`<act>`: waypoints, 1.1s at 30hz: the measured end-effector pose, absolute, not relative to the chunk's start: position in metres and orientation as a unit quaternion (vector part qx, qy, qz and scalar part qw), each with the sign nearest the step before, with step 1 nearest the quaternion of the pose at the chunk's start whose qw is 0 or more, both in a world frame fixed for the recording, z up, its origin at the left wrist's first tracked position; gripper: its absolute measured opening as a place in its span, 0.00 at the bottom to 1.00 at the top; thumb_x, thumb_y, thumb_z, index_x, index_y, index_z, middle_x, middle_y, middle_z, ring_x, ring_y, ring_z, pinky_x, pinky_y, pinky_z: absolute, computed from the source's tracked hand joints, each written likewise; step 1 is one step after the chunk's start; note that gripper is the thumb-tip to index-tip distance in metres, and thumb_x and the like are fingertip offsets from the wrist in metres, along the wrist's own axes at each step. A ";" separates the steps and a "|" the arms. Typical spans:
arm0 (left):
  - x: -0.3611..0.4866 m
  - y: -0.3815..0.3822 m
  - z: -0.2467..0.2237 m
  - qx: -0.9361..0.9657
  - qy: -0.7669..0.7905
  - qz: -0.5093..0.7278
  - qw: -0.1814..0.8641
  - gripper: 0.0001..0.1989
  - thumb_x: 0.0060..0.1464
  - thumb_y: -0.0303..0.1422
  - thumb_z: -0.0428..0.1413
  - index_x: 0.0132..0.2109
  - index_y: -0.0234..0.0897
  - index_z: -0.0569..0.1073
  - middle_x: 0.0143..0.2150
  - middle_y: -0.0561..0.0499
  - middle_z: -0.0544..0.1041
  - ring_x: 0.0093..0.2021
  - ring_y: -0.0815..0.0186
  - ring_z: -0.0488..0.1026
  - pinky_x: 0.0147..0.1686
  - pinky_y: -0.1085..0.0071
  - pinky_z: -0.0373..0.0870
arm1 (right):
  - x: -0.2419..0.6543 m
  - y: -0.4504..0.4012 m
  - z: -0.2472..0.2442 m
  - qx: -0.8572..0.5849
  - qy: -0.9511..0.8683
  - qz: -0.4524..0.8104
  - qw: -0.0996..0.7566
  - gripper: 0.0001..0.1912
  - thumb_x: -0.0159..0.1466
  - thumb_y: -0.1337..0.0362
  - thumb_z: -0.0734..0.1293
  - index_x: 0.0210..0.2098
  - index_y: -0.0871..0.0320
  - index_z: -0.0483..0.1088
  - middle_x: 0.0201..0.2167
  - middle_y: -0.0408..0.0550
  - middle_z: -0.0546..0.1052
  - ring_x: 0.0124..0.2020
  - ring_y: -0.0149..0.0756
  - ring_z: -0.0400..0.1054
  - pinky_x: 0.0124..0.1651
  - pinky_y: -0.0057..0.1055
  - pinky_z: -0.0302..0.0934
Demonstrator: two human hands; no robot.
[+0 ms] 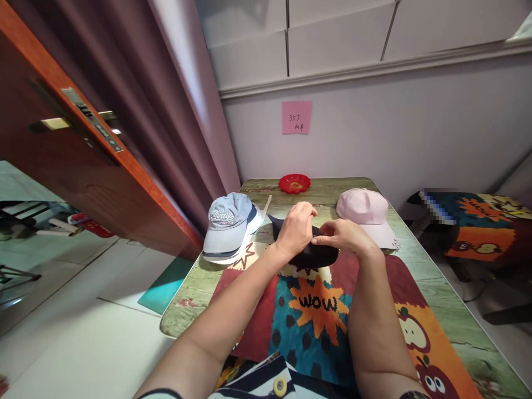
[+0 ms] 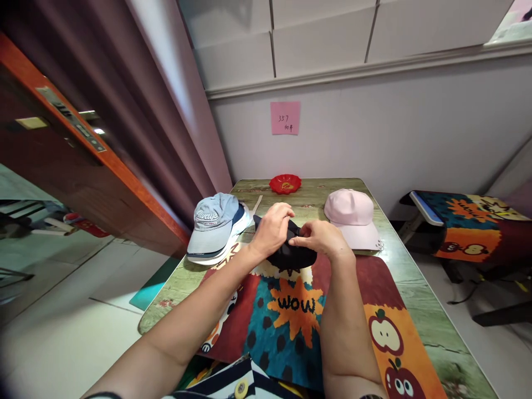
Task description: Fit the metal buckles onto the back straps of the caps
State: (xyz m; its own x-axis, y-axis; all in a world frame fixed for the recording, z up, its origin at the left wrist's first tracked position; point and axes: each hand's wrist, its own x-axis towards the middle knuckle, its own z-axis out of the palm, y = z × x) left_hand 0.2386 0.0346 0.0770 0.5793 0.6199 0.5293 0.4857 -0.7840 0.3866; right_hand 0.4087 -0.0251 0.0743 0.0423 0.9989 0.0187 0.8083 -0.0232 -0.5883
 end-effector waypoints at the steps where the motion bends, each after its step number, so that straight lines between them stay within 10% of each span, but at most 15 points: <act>1: 0.246 0.040 0.075 0.887 0.345 0.283 0.118 0.14 0.60 0.21 0.45 0.45 0.37 0.73 0.49 0.42 0.77 0.53 0.58 0.73 0.55 0.62 0.68 | 0.406 -0.024 0.075 -0.682 -0.665 0.210 0.220 0.19 0.53 0.42 0.74 0.29 0.52 0.79 0.27 0.46 0.81 0.28 0.39 0.72 0.29 0.31 0.55; 11: 0.215 0.060 0.049 0.866 0.446 0.109 0.200 0.15 0.55 0.44 0.58 0.41 0.37 0.80 0.42 0.43 0.82 0.44 0.52 0.77 0.43 0.63 0.70 | 0.393 -0.020 0.069 -0.579 -0.706 0.335 0.231 0.04 0.52 0.60 0.74 0.23 0.51 0.79 0.18 0.40 0.77 0.20 0.32 0.67 0.24 0.27 0.53; 33: 0.165 0.038 0.066 0.761 0.345 0.397 0.381 0.06 0.55 0.33 0.59 0.40 0.37 0.78 0.39 0.51 0.81 0.42 0.63 0.77 0.48 0.65 0.73 | 0.351 -0.006 0.068 -0.466 -0.553 0.472 0.504 0.21 0.58 0.46 0.72 0.24 0.57 0.71 0.20 0.44 0.76 0.20 0.31 0.66 0.25 0.27 0.61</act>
